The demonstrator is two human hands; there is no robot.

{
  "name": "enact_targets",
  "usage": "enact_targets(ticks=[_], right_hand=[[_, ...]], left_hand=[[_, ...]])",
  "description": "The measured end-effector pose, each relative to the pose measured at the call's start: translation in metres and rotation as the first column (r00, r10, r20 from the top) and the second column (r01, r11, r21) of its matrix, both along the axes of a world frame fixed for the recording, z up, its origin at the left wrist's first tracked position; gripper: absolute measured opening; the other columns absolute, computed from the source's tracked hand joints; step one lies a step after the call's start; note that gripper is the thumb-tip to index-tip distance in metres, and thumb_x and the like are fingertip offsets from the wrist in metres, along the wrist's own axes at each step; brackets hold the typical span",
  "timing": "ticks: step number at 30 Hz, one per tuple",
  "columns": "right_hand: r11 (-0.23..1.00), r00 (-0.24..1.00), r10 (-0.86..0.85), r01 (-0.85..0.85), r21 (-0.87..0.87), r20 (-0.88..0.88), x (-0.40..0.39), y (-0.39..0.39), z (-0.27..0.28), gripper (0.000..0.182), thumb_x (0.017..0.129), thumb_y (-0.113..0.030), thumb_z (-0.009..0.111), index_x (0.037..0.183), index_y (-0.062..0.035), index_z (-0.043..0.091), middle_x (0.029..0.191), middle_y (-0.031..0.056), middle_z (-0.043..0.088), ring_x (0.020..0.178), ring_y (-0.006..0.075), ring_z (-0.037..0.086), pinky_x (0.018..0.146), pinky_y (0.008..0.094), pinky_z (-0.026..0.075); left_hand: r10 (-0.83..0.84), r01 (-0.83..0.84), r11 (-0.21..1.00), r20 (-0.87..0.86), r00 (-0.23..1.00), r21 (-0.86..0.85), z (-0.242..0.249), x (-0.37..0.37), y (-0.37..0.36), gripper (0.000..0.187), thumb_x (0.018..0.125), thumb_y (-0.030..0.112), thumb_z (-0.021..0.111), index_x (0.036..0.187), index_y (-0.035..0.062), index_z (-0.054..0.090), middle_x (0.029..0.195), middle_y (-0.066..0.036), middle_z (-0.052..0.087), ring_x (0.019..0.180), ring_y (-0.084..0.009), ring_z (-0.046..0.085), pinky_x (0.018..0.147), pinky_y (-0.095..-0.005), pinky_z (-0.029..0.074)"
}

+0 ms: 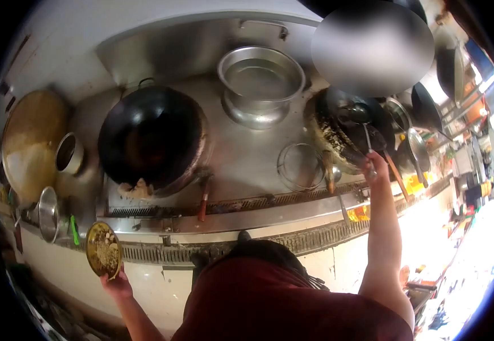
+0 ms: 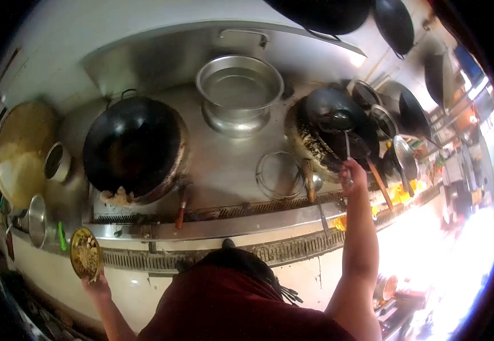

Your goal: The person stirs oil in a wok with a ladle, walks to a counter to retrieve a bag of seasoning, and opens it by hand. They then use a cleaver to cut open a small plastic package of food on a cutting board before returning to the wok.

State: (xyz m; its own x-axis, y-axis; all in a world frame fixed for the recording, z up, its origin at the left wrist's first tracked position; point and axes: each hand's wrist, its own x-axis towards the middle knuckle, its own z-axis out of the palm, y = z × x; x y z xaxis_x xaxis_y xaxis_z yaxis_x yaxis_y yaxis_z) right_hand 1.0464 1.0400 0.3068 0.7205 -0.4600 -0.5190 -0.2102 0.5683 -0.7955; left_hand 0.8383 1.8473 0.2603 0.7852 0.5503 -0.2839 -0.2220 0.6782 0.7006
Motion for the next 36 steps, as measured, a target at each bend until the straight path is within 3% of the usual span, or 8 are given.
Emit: enact_targets(ticks=[3,9,14,21,27,29,30,36], right_hand=[[1.0,0.989,0.025,-0.024,-0.01,0.144,-0.026,0.04,0.037,0.006,0.086,-0.009,0.05,0.082,-0.0125,0.048,0.058,0.0017,0.049,0.041,0.01,0.045,0.034,0.0195,0.036],[0.978,0.933,0.203,-0.178,-0.111,0.297,-0.065,0.151,0.085,0.059,0.081,-0.005,0.045,0.14,-0.0065,0.035,0.06,0.0021,0.048,0.036,0.0085,0.041,0.03,0.0188,0.036],[0.866,0.793,0.478,-0.498,-0.049,0.378,-0.062,0.286,0.105,0.071,0.075,0.0,0.046,0.144,-0.003,0.031,0.053,0.0051,0.047,0.031,0.0111,0.039,0.028,0.021,0.033],[0.659,0.649,0.73,-0.752,0.035,0.216,0.008,0.459,0.033,0.066,0.078,0.003,0.048,0.142,-0.0074,0.035,0.064,0.0105,0.054,0.037,0.0168,0.045,0.033,0.0271,0.039],[0.415,0.557,0.816,-0.751,-0.514,-0.155,0.045,0.566,-0.013,0.069,0.076,0.002,0.051,0.143,-0.0108,0.036,0.078,0.0124,0.061,0.042,0.0158,0.048,0.039,0.0281,0.041],[0.09,0.582,0.79,-0.425,-0.901,-0.195,0.043,0.559,-0.038,0.069,0.078,0.0,0.054,0.143,-0.0053,0.034,0.111,0.0186,0.062,0.091,0.03,0.064,0.079,0.0334,0.052],[0.008,0.621,0.716,-0.464,-0.886,-0.319,0.03,0.557,-0.034,0.069,0.078,-0.002,0.054,0.143,-0.0061,0.032,0.131,0.0201,0.051,0.117,0.0328,0.053,0.098,0.035,0.042],[-0.148,0.595,0.671,-0.476,-0.867,-0.441,-0.035,0.533,-0.04,0.069,0.076,-0.005,0.055,0.141,-0.0066,0.035,0.126,0.0239,0.054,0.114,0.0374,0.055,0.096,0.0378,0.043]], left_hand=[[-0.01,0.008,1.0,0.071,0.997,0.029,-0.026,-0.007,0.027,0.068,0.07,0.016,0.062,0.134,0.0032,0.042,0.131,-0.013,0.05,0.113,-0.0307,0.054,0.099,-0.0435,0.045],[0.061,-0.056,0.993,0.042,0.997,-0.104,-0.051,-0.013,0.067,0.073,0.066,0.009,0.057,0.136,0.0021,0.039,0.134,-0.016,0.047,0.124,-0.0345,0.046,0.104,-0.047,0.042],[0.106,-0.11,0.987,-0.036,0.994,-0.116,-0.052,-0.021,0.091,0.069,0.065,0.01,0.056,0.132,0.0015,0.042,0.131,-0.016,0.05,0.116,-0.0359,0.053,0.094,-0.0456,0.05],[0.079,-0.113,0.976,-0.178,0.981,-0.188,-0.085,-0.053,0.153,0.061,0.073,0.011,0.049,0.132,-0.0011,0.041,0.13,-0.017,0.05,0.116,-0.0346,0.052,0.097,-0.0461,0.045],[0.128,-0.174,0.976,-0.298,0.946,-0.133,-0.098,-0.056,0.192,0.047,0.079,0.008,0.044,0.122,-0.0093,0.044,0.122,-0.022,0.051,0.111,-0.0373,0.054,0.089,-0.0459,0.051],[0.123,-0.167,0.975,-0.268,0.956,-0.147,-0.11,-0.051,0.208,0.043,0.079,0.006,0.044,0.119,-0.012,0.043,0.12,-0.024,0.051,0.108,-0.0387,0.055,0.087,-0.0465,0.053],[0.13,-0.18,0.973,-0.306,0.943,-0.143,-0.109,-0.042,0.212,0.042,0.079,0.005,0.044,0.118,-0.0118,0.044,0.119,-0.023,0.051,0.107,-0.0385,0.055,0.087,-0.047,0.053],[0.06,-0.113,0.978,-0.278,0.959,-0.178,-0.134,0.022,0.254,0.031,0.082,0.003,0.045,0.11,-0.0085,0.046,0.115,-0.02,0.049,0.103,-0.0365,0.056,0.089,-0.0464,0.053]])
